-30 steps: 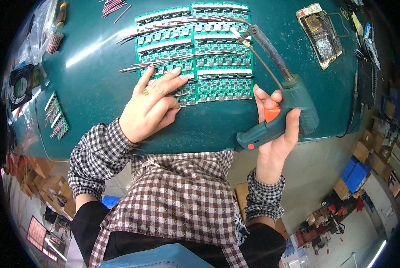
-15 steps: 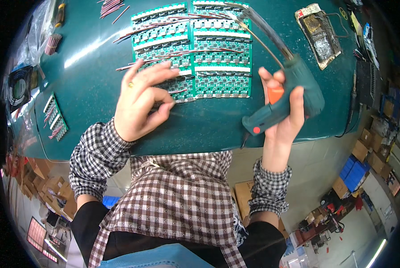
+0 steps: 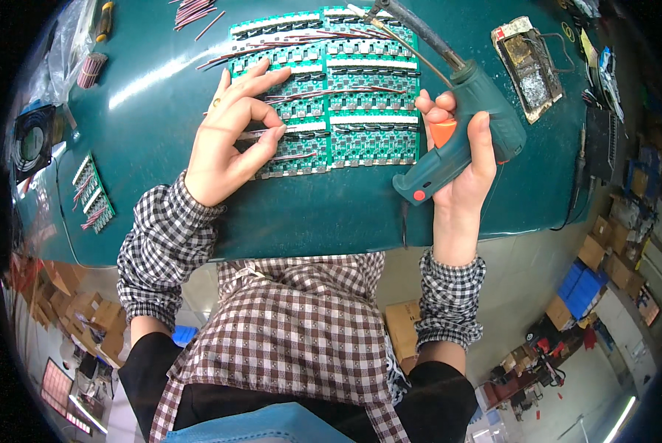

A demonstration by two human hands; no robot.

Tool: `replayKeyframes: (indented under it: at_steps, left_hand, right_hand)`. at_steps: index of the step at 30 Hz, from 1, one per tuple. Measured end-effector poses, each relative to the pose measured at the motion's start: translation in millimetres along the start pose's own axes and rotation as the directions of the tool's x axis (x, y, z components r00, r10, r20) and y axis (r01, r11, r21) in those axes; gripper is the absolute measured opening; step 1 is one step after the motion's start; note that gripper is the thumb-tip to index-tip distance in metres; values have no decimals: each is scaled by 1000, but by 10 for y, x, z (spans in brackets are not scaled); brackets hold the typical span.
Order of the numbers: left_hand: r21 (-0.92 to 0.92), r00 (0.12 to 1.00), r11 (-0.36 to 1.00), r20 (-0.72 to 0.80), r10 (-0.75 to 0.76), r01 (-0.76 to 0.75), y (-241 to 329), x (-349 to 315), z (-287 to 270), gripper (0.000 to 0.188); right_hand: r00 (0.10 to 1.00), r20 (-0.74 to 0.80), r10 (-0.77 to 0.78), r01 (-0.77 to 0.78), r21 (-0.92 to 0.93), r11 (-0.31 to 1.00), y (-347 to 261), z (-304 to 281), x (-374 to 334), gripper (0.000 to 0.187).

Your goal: The person uses a soldering iron to attach wires to multiple green circuit boards arranged on a workbench. They systematically solder connection points, occasionally lifting the boards to inspect the joints before placing them back down to continue the process.

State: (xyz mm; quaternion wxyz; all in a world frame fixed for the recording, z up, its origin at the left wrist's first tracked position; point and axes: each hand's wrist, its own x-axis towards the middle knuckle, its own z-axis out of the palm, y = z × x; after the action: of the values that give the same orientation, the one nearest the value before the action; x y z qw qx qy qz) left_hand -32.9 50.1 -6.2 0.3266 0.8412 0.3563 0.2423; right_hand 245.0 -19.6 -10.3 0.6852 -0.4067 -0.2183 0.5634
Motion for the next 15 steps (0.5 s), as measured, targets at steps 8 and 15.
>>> replayKeyframes:
  at_steps: [8, 15]
  left_hand:
    - [116, 995, 991, -63, 75, -67, 337, 44, -148, 12]
    - [-29, 988, 988, -21, -151, 150, 497, 21, 296, 14]
  right_hand:
    - [997, -63, -47, 49, 43, 998, -155, 12, -150, 45]
    - [1000, 30, 1, -1, 3, 1000, -476, -95, -708, 52]
